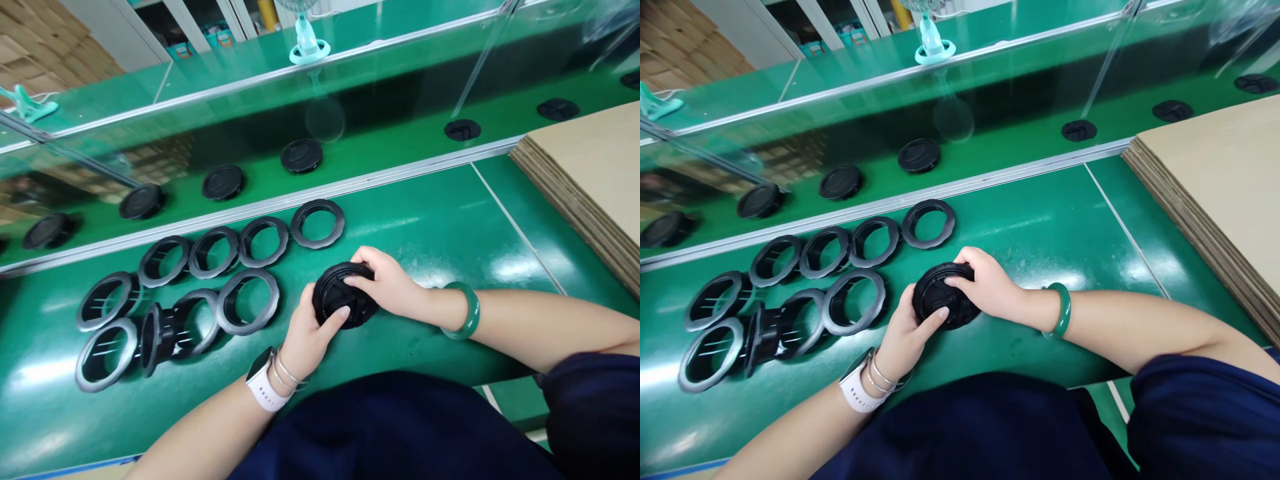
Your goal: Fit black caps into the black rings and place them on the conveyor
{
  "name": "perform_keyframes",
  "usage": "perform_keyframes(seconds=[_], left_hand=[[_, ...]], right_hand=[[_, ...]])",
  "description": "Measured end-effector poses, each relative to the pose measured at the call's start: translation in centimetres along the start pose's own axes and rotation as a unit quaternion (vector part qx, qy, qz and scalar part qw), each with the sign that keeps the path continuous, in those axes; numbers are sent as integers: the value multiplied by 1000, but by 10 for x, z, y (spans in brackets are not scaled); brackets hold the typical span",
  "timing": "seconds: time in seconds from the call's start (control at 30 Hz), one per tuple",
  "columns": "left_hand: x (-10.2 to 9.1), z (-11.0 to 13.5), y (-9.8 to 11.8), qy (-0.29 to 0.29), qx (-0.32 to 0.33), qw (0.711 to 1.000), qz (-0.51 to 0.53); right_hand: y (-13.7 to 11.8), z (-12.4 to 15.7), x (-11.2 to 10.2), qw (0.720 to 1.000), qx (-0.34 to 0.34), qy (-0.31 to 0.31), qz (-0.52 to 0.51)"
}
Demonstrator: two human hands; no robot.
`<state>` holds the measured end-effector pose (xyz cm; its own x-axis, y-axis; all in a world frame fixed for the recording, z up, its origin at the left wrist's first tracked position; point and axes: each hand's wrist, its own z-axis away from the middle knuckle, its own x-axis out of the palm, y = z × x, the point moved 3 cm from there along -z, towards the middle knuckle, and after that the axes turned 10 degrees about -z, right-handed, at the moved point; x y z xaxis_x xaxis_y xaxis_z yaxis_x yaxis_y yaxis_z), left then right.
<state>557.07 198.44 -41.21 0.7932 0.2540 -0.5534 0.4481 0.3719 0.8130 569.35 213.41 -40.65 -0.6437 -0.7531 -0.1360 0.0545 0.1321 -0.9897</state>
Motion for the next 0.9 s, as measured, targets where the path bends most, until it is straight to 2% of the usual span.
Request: perform_keyframes(seconds=[0.07,0.17,0.23,0.4,0.57,0.9], left_hand=[[-1,-1,-1,4,-8,1000,3],[-2,-2,-1,8,-9,1000,10],[-3,-2,-1,5,-8,1000,13],[-2,-1,-1,-7,-13,1000,18],[0,-1,-2,-13,-12,999,28],[1,2,-1,4,-14,1000,-2]], right_hand=[[0,-2,-1,999,22,-48,-11],[-2,-4,-2,984,54,-162,-60],[-3,-5,-4,976,65,-196,-65],[-5,-4,-3,981,82,-174,-37],[-9,1,-1,988,70,-141,-1],[-12,5,1,989,70,-121,48]])
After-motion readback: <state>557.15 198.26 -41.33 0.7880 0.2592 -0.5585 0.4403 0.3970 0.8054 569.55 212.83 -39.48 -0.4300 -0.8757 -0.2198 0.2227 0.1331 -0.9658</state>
